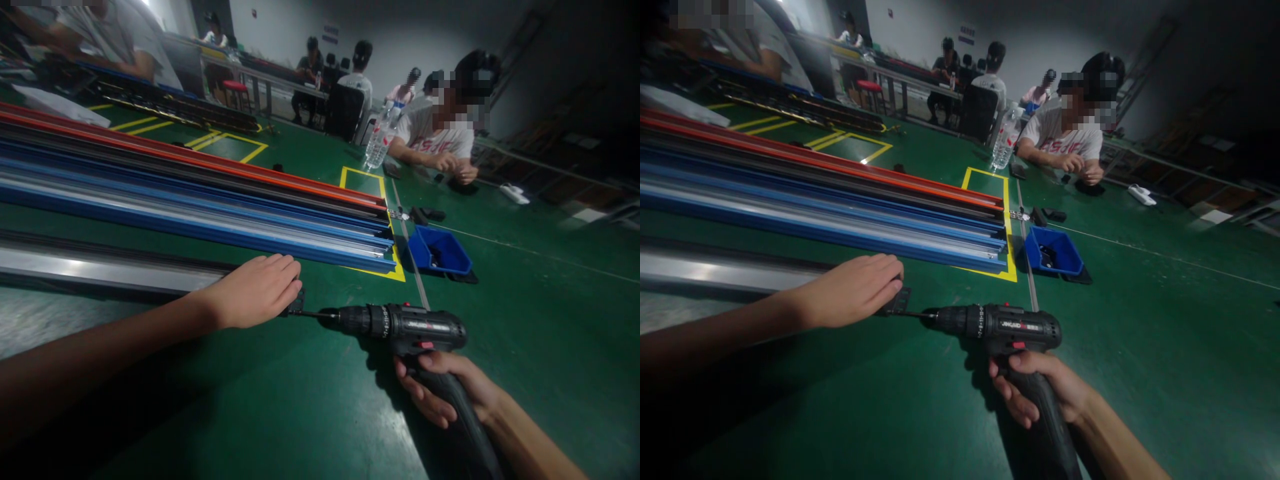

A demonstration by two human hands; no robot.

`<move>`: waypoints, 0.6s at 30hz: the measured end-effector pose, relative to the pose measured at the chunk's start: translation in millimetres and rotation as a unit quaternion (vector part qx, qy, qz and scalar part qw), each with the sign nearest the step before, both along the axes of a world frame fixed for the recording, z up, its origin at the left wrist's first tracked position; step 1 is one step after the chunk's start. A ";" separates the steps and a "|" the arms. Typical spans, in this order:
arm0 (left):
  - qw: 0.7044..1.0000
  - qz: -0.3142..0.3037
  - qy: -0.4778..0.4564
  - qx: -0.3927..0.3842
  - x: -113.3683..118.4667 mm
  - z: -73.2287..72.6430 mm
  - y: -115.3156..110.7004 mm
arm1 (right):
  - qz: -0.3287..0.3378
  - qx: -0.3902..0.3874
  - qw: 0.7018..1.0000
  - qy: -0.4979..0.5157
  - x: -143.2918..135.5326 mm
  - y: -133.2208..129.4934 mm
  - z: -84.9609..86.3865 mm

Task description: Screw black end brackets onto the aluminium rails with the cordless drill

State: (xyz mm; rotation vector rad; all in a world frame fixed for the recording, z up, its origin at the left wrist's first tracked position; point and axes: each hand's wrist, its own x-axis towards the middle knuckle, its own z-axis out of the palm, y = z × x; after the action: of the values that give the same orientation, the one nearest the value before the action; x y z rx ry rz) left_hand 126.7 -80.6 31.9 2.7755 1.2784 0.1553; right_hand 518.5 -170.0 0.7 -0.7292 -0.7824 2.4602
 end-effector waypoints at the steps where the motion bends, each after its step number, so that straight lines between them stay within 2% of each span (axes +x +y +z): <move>1: 1.000 0.001 0.000 0.000 0.0 0.1 0.0 | 0.001 0.002 1.000 0.002 -0.3 0.1 0.4; 18: 1.000 0.001 -0.004 -0.001 -0.1 -1.1 0.7 | 0.002 0.000 1.000 0.025 -1.9 -0.3 0.9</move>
State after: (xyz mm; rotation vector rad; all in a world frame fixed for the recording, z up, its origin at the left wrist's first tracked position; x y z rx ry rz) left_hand 126.6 -79.9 30.9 2.7693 1.2777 0.1646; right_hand 516.6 -170.3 1.7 -0.6654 -0.7657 2.4715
